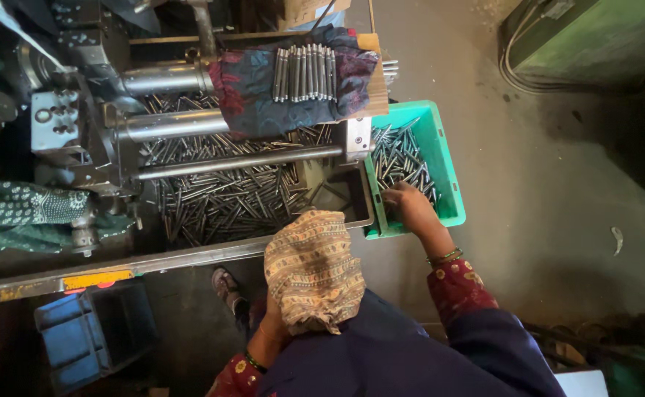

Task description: The person operates a metalworking machine, inserting small metal rods into the machine and adjusting controls. They wipe the machine with a cloth and collect finished metal pieces into a green bin.

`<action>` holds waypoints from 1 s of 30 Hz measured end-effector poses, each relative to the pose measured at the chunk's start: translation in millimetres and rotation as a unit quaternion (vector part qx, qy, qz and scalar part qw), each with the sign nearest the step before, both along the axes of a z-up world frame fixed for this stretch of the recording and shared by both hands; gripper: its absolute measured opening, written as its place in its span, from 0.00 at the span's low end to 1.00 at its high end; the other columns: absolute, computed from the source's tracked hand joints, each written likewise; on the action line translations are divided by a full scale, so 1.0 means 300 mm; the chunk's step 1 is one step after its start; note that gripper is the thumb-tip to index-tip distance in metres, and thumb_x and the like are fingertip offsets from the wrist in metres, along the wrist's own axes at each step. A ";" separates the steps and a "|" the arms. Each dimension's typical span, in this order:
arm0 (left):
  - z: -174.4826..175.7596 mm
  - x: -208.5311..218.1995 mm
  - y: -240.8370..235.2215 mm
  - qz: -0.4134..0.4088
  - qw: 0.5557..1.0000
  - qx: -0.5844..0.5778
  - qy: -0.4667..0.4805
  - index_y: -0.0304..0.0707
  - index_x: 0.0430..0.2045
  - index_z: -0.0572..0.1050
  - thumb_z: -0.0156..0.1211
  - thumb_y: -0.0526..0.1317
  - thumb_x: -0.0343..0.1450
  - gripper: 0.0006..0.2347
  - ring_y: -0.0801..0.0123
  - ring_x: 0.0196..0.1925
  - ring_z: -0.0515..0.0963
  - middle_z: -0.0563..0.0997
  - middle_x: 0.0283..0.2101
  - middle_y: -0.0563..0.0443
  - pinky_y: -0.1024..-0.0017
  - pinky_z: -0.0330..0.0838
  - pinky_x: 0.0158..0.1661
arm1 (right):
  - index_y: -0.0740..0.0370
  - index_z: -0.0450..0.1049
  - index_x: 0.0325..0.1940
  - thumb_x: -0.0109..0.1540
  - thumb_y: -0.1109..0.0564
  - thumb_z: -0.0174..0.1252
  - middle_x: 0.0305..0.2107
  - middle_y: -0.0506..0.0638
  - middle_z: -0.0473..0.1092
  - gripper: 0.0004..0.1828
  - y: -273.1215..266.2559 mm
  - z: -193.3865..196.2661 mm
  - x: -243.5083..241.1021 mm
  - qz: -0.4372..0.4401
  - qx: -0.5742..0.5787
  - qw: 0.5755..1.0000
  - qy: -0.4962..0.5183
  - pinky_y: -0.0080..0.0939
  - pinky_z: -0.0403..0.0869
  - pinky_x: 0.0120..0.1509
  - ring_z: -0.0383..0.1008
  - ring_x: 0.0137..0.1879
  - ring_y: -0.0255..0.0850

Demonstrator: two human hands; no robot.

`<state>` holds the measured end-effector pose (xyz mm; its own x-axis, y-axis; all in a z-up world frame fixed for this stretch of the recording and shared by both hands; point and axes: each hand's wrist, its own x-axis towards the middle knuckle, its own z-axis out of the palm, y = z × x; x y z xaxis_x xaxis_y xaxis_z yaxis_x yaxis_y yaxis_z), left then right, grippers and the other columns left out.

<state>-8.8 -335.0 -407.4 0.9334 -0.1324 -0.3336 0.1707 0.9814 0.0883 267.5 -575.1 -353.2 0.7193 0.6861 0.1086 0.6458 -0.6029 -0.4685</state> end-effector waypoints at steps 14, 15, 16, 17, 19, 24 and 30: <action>0.029 0.000 -0.033 0.017 1.000 0.012 -0.015 0.32 0.63 0.64 0.41 0.55 0.75 0.27 0.42 0.59 0.77 0.72 0.62 0.31 0.46 0.75 0.55 | 0.56 0.82 0.40 0.57 0.61 0.66 0.34 0.56 0.76 0.08 -0.038 -0.055 0.008 -0.112 0.035 0.993 0.005 0.49 0.76 0.47 0.78 0.40 0.54; 0.033 0.001 -0.035 0.015 1.000 0.017 -0.018 0.31 0.63 0.64 0.41 0.55 0.75 0.28 0.42 0.59 0.77 0.72 0.62 0.31 0.46 0.75 0.55 | 0.56 0.82 0.40 0.55 0.61 0.67 0.33 0.56 0.76 0.09 -0.044 -0.049 0.012 -0.119 0.033 0.992 0.006 0.49 0.76 0.46 0.79 0.40 0.53; 0.034 0.002 -0.037 0.011 1.000 0.021 -0.012 0.30 0.64 0.63 0.41 0.54 0.76 0.27 0.42 0.60 0.77 0.72 0.62 0.30 0.47 0.75 0.56 | 0.57 0.82 0.40 0.56 0.61 0.67 0.34 0.56 0.77 0.09 -0.048 -0.036 0.018 -0.135 0.048 0.990 0.004 0.48 0.77 0.46 0.79 0.39 0.52; 0.038 0.001 -0.043 0.004 1.000 0.024 -0.004 0.29 0.65 0.63 0.42 0.53 0.77 0.27 0.42 0.60 0.76 0.71 0.63 0.30 0.47 0.75 0.56 | 0.57 0.82 0.40 0.56 0.60 0.68 0.34 0.56 0.78 0.08 -0.056 -0.017 0.020 -0.153 0.061 0.986 0.003 0.46 0.77 0.45 0.80 0.38 0.50; 0.045 0.008 -0.056 -0.004 0.998 0.065 -0.015 0.28 0.66 0.62 0.43 0.51 0.77 0.27 0.43 0.61 0.76 0.70 0.64 0.29 0.48 0.74 0.58 | 0.58 0.82 0.41 0.57 0.60 0.68 0.35 0.56 0.79 0.09 -0.060 0.036 0.008 -0.188 0.088 0.978 0.012 0.44 0.78 0.44 0.81 0.38 0.48; 0.056 0.046 -0.080 -0.030 0.997 0.059 -0.028 0.30 0.65 0.62 0.41 0.54 0.74 0.28 0.45 0.62 0.77 0.72 0.63 0.31 0.51 0.74 0.59 | 0.58 0.82 0.44 0.60 0.60 0.68 0.38 0.55 0.79 0.08 -0.048 0.260 -0.114 -0.248 0.169 0.954 -0.018 0.40 0.78 0.45 0.82 0.40 0.44; 0.039 0.102 -0.125 -0.047 0.999 0.010 0.026 0.32 0.62 0.66 0.41 0.53 0.75 0.26 0.46 0.58 0.78 0.76 0.59 0.34 0.51 0.74 0.57 | 0.63 0.79 0.51 0.61 0.68 0.62 0.47 0.54 0.77 0.14 0.058 0.375 -0.398 -0.020 0.152 0.975 -0.161 0.42 0.80 0.50 0.80 0.50 0.47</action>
<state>21.8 -372.6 -395.7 0.8990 -0.2111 -0.3838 0.2660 0.9592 0.0956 148.1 -557.8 -240.6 0.6397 0.5590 0.5275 0.7679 -0.4948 -0.4069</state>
